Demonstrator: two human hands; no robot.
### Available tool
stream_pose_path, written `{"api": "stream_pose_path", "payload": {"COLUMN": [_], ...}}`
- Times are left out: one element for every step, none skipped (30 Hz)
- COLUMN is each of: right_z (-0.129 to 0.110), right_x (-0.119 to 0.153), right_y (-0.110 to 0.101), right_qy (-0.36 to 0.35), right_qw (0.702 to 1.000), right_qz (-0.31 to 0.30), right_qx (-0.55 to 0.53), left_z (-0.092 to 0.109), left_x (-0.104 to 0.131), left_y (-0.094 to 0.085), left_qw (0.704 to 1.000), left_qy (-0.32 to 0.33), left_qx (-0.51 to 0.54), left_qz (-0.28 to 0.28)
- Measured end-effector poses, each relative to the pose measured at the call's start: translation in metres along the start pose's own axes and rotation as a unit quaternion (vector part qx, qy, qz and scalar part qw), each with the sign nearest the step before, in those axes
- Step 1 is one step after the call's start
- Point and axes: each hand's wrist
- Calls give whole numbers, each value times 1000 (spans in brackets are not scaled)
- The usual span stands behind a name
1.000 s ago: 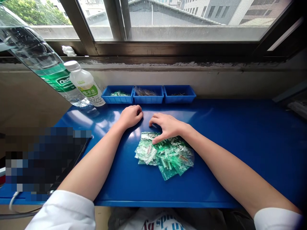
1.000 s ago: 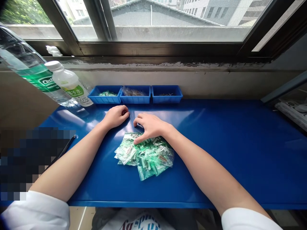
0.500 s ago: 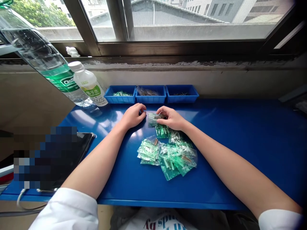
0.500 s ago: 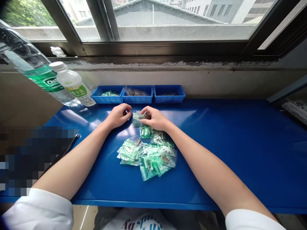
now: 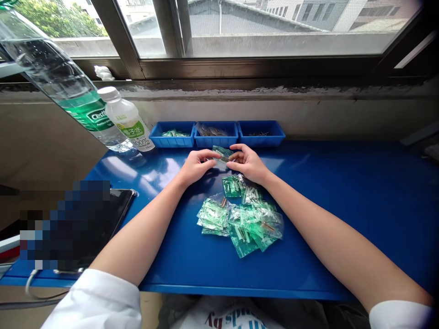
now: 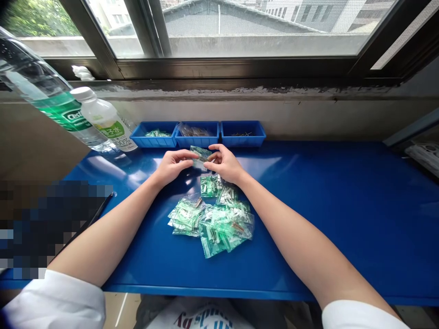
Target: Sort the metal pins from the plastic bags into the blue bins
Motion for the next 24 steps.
{"api": "stream_pose_path", "payload": {"right_z": [0,-1,-1,-2,-3,-4,-4,-4,-3,-3,-2,-2,-1,-1,-2,-3,-4,-5,-6,-7,-7,-8,-8,-8], "right_x": [0,0,0,0,0,0,0,0,0,0,0,1,1,1,1,2,2,2,3,3,3,3,3,3], "right_y": [0,1,1,1,1,2,2,2,2,2,1,1,1,1,1,1,1,2,2,2,2,2,2,2], "right_qy": [5,9,14,17,19,20,20,20,18,16,12,9,5,3,2,3,5,8,10,12,13,14,14,13], "right_qw": [1000,1000,1000,1000,1000,1000,1000,1000,1000,1000,1000,1000,1000,1000,1000,1000,1000,999,999,999,999,999,999,999], "right_qz": [8,14,16,17,16,15,14,13,12,9,7,4,1,-2,-4,-7,-10,-12,-13,-13,-13,-12,-12,-13], "right_qx": [-1,-1,-1,0,2,4,6,9,12,16,19,22,24,26,27,28,29,30,32,33,36,39,44,49], "left_z": [-1,-2,-3,-3,-3,-3,-3,-4,-5,-7,-10,-12,-15,-18,-20,-22,-22,-22,-21,-20,-20,-20,-20,-21], "left_x": [0,-1,-1,-1,-1,-1,0,0,0,0,0,-1,-2,-3,-4,-5,-5,-6,-6,-6,-6,-6,-6,-6], "left_y": [0,0,-2,-4,-8,-12,-16,-20,-23,-26,-29,-30,-32,-32,-33,-33,-32,-32,-31,-30,-29,-29,-28,-28], "left_qw": [997,986,969,947,925,904,887,874,864,858,855,855,858,862,867,870,873,874,874,874,874,873,874,878], "left_qy": [17,34,46,49,44,34,24,15,8,2,-4,-11,-19,-28,-36,-41,-42,-41,-37,-33,-30,-26,-21,-16], "left_qx": [-41,-91,-147,-202,-251,-290,-320,-341,-358,-371,-381,-388,-392,-392,-388,-383,-378,-375,-374,-375,-378,-380,-380,-376], "left_qz": [66,134,196,246,284,311,331,346,354,356,352,344,331,320,311,307,306,307,308,307,306,303,301,296]}}
Point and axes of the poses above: each hand's wrist, its own x-axis away from the middle knuckle, its own y-axis out of the palm, z = x × y, and after that the axes turned 6 degrees about x, right-handed
